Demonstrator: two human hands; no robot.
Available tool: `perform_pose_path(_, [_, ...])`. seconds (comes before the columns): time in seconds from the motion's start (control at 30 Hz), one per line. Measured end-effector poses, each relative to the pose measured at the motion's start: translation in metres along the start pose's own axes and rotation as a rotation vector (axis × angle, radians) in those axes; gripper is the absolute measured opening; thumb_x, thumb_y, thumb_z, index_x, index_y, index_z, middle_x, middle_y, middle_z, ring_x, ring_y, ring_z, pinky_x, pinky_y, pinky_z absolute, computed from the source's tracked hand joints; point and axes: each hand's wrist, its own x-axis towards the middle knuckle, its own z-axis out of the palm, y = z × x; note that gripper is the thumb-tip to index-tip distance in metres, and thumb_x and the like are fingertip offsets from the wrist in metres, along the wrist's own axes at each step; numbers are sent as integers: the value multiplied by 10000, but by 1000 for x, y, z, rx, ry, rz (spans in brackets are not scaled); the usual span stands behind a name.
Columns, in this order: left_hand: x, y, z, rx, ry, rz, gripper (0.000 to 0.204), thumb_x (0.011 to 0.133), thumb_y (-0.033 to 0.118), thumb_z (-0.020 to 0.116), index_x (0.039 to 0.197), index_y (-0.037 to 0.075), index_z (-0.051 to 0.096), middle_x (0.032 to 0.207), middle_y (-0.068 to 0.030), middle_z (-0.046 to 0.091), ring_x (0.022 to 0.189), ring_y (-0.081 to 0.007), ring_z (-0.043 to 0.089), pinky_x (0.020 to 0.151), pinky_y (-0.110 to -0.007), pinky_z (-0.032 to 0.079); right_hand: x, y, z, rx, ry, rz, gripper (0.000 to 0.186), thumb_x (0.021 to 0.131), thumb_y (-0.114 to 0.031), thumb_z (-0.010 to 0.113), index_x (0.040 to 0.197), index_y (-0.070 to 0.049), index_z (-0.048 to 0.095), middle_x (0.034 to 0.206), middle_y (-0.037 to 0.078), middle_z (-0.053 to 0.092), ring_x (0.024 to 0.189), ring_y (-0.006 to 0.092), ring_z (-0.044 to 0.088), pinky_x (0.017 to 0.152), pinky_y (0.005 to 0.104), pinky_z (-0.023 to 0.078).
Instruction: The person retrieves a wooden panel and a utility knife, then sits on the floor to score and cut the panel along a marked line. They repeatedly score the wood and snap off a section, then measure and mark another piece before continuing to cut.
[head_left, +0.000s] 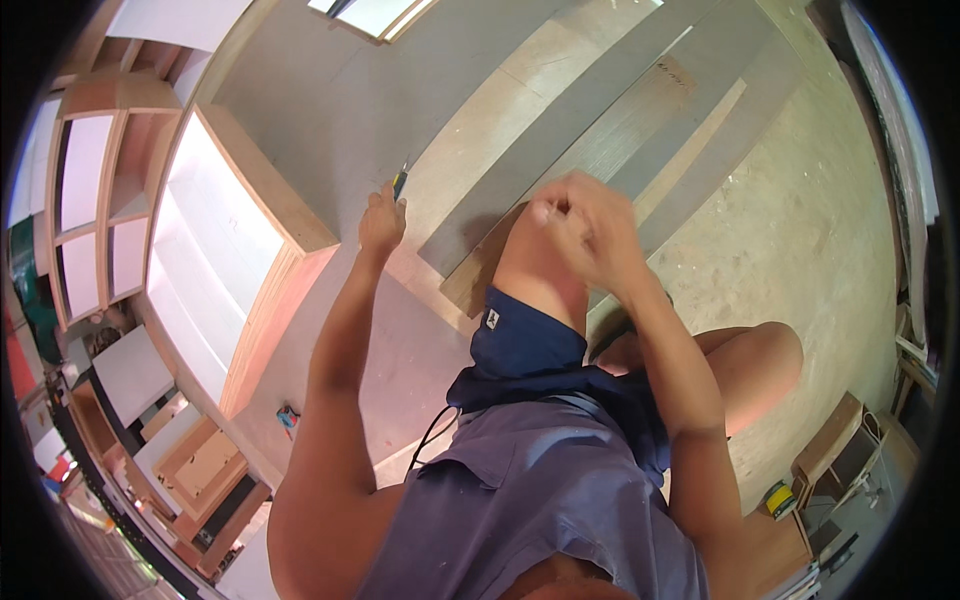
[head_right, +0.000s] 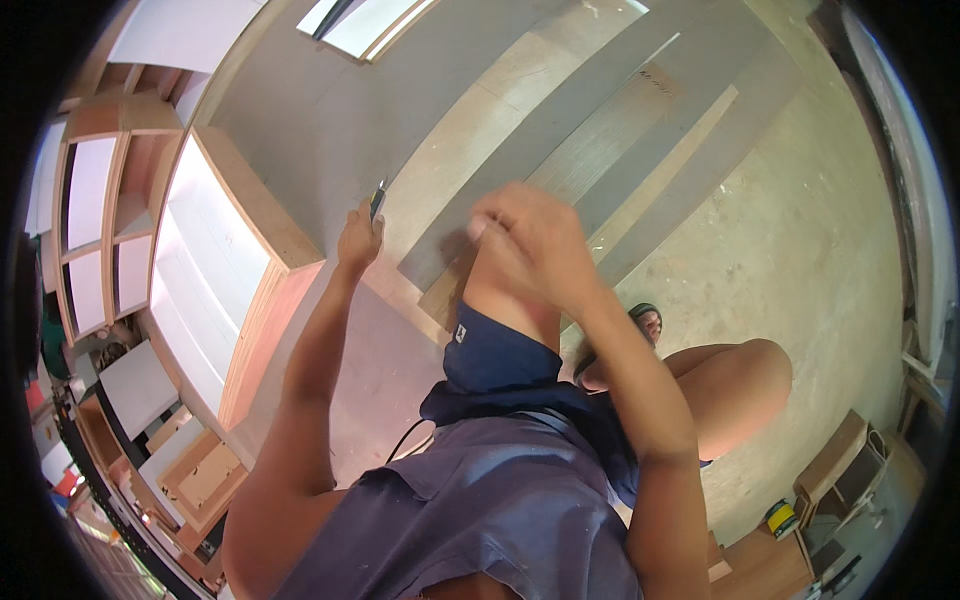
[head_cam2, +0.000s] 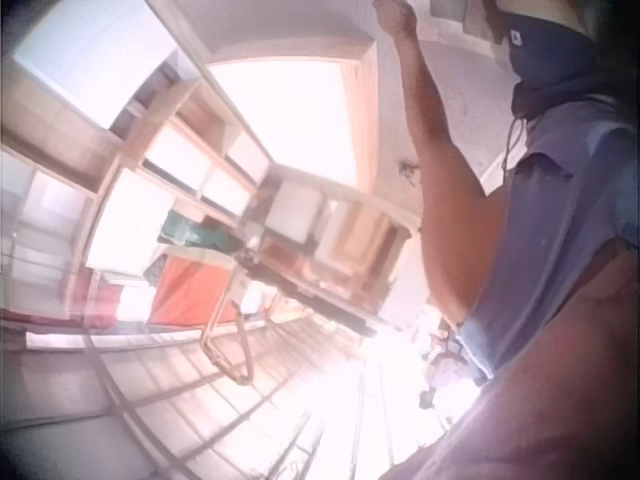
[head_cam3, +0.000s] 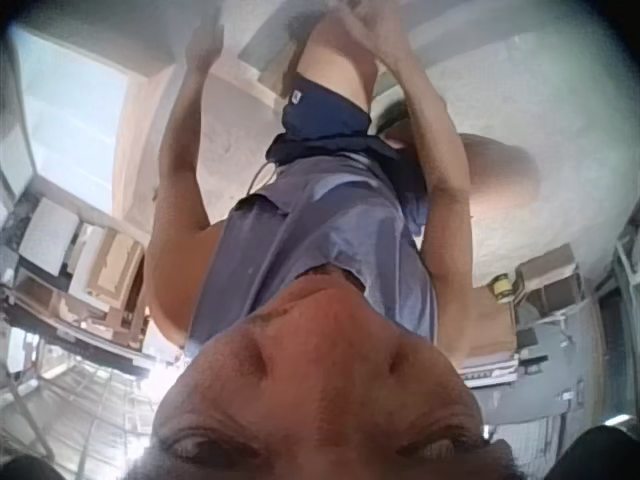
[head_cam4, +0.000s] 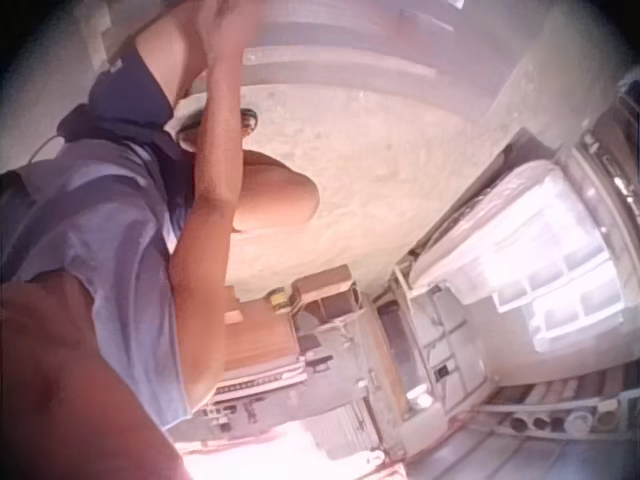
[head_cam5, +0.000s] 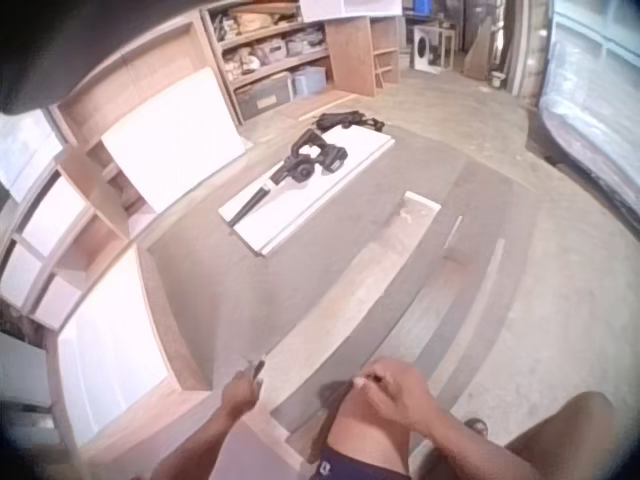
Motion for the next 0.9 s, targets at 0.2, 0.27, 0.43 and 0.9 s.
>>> perform_pose_path(0.2, [5,48,32,-1,246,260,530,870,357,740,1273,60,567,1138,-207,598,1091,-414,591,900,-498,499,-33,-182,-79,-71,67,-640,169,626,-244,723,786,-189,718,697,-43,574,606,152,526,589,331,453])
perform_pose_path(0.27, [-9,82,41,53,145,202,600,826,408,776,1247,33,570,1137,-203,602,1094,-410,593,898,-497,501,-19,-163,-100,-123,0,-1010,418,474,-343,617,848,-201,740,809,-21,623,630,135,529,614,315,473])
perform_pose_path(0.43, [-1,124,56,-118,-66,89,650,775,466,817,1179,10,591,1140,-229,604,1124,-394,595,924,-493,500,-38,-213,-72,70,65,-556,484,410,-336,527,792,-75,669,811,28,586,571,152,458,576,310,446])
perform_pose_path(0.9, [24,89,-7,-436,78,347,523,841,303,754,1291,58,652,1210,-218,691,1109,-371,667,947,-431,504,-114,-239,-110,-327,147,-443,69,750,-286,689,774,-236,731,701,-79,586,658,110,543,675,333,505])
